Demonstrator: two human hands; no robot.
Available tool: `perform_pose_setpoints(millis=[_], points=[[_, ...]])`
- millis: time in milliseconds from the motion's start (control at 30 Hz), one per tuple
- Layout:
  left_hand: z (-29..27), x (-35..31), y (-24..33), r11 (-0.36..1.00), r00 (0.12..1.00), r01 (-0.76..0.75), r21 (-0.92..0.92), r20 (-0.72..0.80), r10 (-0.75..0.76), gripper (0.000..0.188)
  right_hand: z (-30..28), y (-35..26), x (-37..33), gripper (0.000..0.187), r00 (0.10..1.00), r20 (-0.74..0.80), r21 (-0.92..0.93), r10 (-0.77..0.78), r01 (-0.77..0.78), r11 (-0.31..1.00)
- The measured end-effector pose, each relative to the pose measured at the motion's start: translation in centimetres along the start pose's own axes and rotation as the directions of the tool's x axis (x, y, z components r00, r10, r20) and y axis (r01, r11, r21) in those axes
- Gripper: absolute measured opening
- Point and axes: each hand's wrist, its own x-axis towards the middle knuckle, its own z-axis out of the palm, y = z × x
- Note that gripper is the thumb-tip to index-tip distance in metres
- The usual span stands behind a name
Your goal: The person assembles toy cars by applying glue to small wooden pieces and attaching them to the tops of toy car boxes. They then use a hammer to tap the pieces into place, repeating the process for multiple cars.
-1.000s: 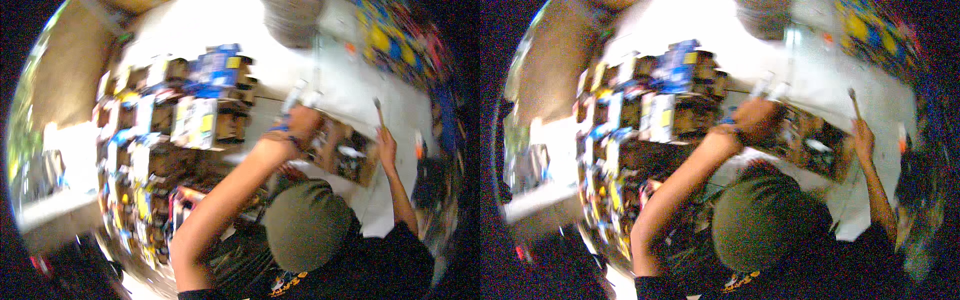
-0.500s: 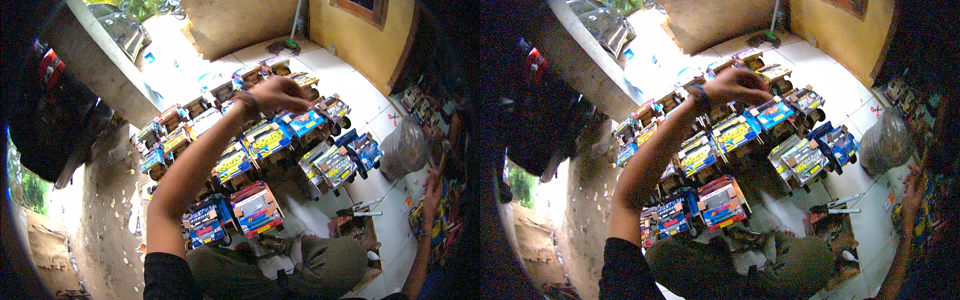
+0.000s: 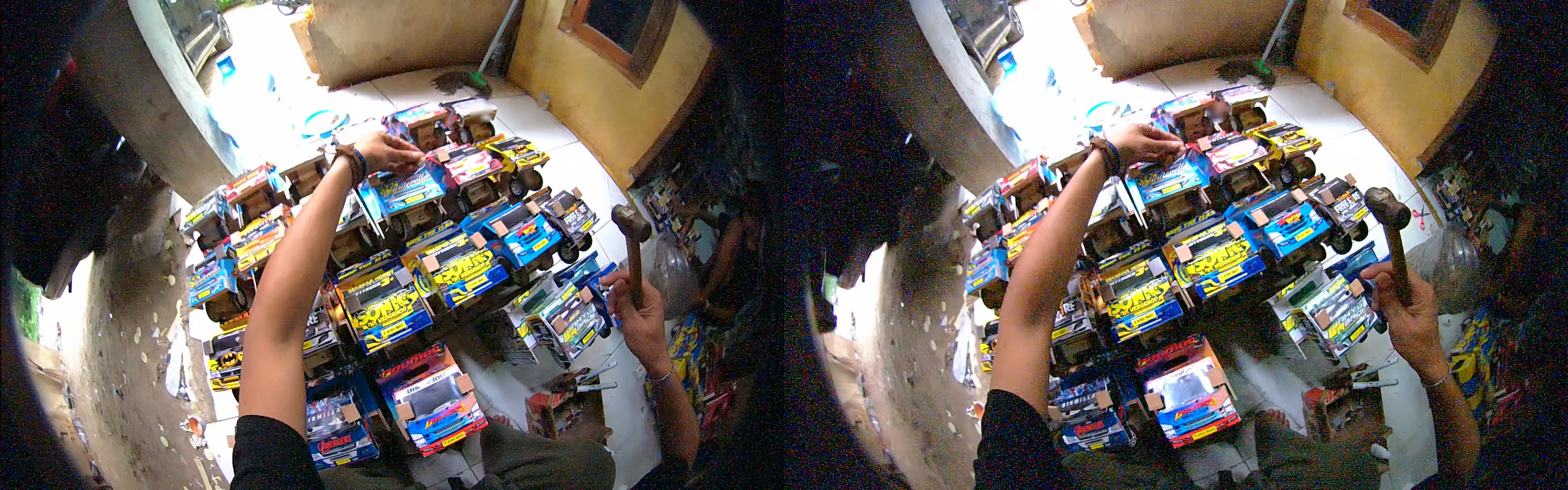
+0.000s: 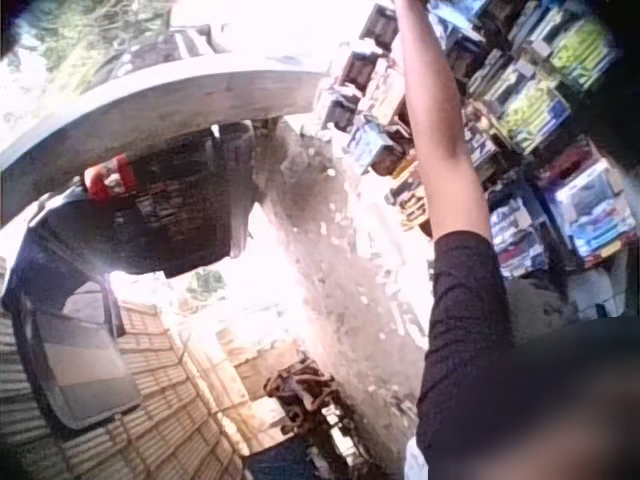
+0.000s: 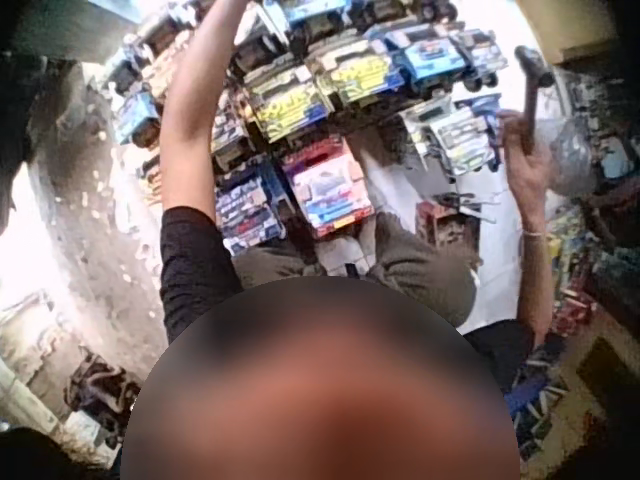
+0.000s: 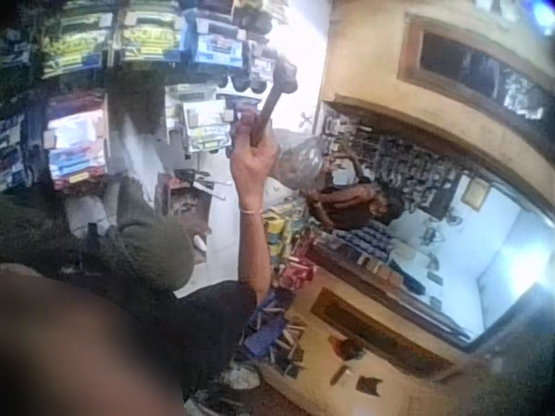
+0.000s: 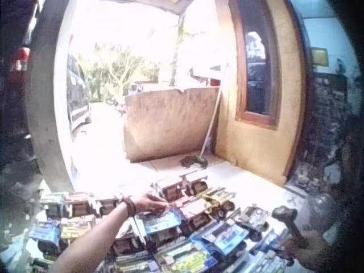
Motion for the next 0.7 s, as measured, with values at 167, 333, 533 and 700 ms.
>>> perform_pose_setpoints(millis=[167, 333, 533, 700], points=[[-0.3, 1.0, -1.3, 0.999, 1.000, -0.024, 0.049, 0.020, 0.023, 0.031, 3.1, -0.3, 2.7, 0.025, 0.996, 0.084, 0.031, 0.002, -0.005, 1.000], [-0.5, 1.6, -2.0, 0.982, 0.999, -0.040, 0.186, 0.006, 0.040, 0.037, 5.5, -1.4, 4.5, 0.023, 0.986, 0.163, 0.055, 0.025, -0.035, 0.998], [-0.5, 1.5, -1.7, 0.966, 1.000, 0.002, 0.260, -0.021, 0.004, 0.037, 7.4, -2.9, 6.3, 0.028, 0.981, 0.195, -0.011, 0.011, -0.009, 1.000], [-0.4, 1.3, -1.7, 0.973, 1.000, -0.007, 0.229, -0.012, 0.010, 0.038, 8.4, -3.8, 8.1, 0.033, 0.969, 0.246, -0.013, -0.020, 0.024, 1.000]])
